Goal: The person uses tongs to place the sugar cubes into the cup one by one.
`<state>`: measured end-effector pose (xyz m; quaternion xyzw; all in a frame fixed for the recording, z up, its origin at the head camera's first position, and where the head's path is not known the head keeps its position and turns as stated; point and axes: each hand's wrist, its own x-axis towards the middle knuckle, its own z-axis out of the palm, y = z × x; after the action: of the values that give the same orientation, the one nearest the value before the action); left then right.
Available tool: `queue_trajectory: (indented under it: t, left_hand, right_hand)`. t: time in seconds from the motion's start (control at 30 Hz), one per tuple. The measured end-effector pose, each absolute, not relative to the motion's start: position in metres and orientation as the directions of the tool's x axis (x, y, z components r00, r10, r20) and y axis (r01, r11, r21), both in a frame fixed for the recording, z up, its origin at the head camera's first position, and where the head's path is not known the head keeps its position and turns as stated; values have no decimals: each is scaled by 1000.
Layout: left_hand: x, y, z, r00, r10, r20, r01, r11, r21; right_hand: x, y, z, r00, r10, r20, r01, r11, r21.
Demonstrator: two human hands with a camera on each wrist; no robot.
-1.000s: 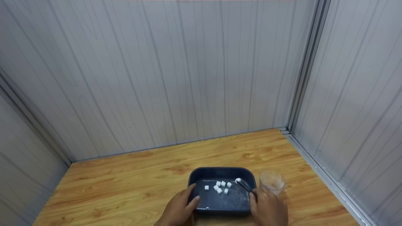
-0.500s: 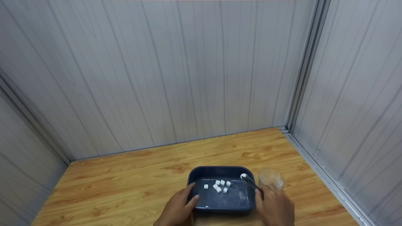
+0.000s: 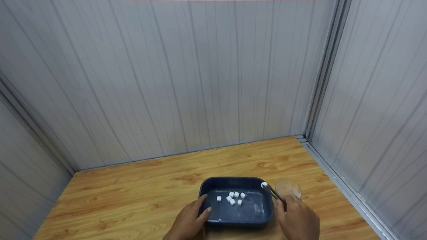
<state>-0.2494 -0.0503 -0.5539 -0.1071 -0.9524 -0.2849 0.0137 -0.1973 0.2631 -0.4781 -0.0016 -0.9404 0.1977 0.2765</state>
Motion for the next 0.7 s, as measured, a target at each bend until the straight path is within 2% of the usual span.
queue_trajectory:
  t: [0.37, 0.7]
  left_hand:
    - [-251, -49, -554, -983, 175, 48, 172, 818, 549]
    - [-248, -51, -556, -974, 195, 116, 227, 804, 550]
  right_hand:
    - [-194, 271, -476, -837, 123, 534, -110, 917, -384]
    - [-191, 277, -476, -823, 139, 550, -102, 918, -384]
